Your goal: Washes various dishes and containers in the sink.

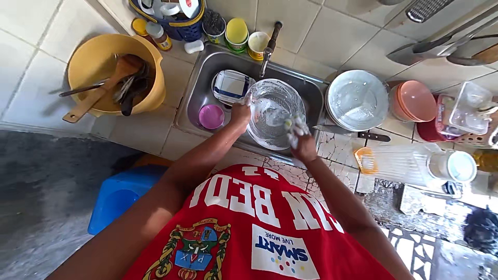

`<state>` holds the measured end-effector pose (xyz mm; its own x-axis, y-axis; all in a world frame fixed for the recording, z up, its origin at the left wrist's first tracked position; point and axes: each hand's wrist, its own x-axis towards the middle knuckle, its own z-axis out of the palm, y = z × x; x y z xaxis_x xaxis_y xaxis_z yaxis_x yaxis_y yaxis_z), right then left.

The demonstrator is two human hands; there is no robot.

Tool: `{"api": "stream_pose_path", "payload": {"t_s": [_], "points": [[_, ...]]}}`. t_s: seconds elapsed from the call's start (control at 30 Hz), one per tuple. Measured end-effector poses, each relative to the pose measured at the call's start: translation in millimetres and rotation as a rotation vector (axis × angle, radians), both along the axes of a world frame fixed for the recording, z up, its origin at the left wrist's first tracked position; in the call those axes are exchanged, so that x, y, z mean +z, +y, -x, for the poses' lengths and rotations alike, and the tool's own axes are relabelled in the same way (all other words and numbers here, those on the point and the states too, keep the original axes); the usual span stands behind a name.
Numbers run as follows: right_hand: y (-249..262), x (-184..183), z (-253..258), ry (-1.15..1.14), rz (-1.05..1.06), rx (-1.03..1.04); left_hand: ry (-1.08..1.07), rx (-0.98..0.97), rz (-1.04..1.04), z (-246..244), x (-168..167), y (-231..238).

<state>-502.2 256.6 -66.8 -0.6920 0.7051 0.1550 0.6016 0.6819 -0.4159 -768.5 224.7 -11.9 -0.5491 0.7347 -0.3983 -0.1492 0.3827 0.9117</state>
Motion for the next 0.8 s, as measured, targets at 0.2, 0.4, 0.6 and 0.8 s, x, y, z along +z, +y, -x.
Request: {"api": "stream_pose_path", "payload": {"t_s": [0.2,0.4,0.6,0.8], "points": [[-50,38,72,0.085,0.301,0.250,0.086,-0.051,0.024,-10,-3,2],[41,31,102,-0.086,0.162,0.029,0.126,-0.095,0.032,-27,-2,-5],[35,39,40,-0.255,0.126,-0.154,-0.081,0.085,0.019,-4,-8,-4],[-38,59,90,-0.081,0.396,0.178,0.101,-0.027,0.117,-12,-5,-5]]}}
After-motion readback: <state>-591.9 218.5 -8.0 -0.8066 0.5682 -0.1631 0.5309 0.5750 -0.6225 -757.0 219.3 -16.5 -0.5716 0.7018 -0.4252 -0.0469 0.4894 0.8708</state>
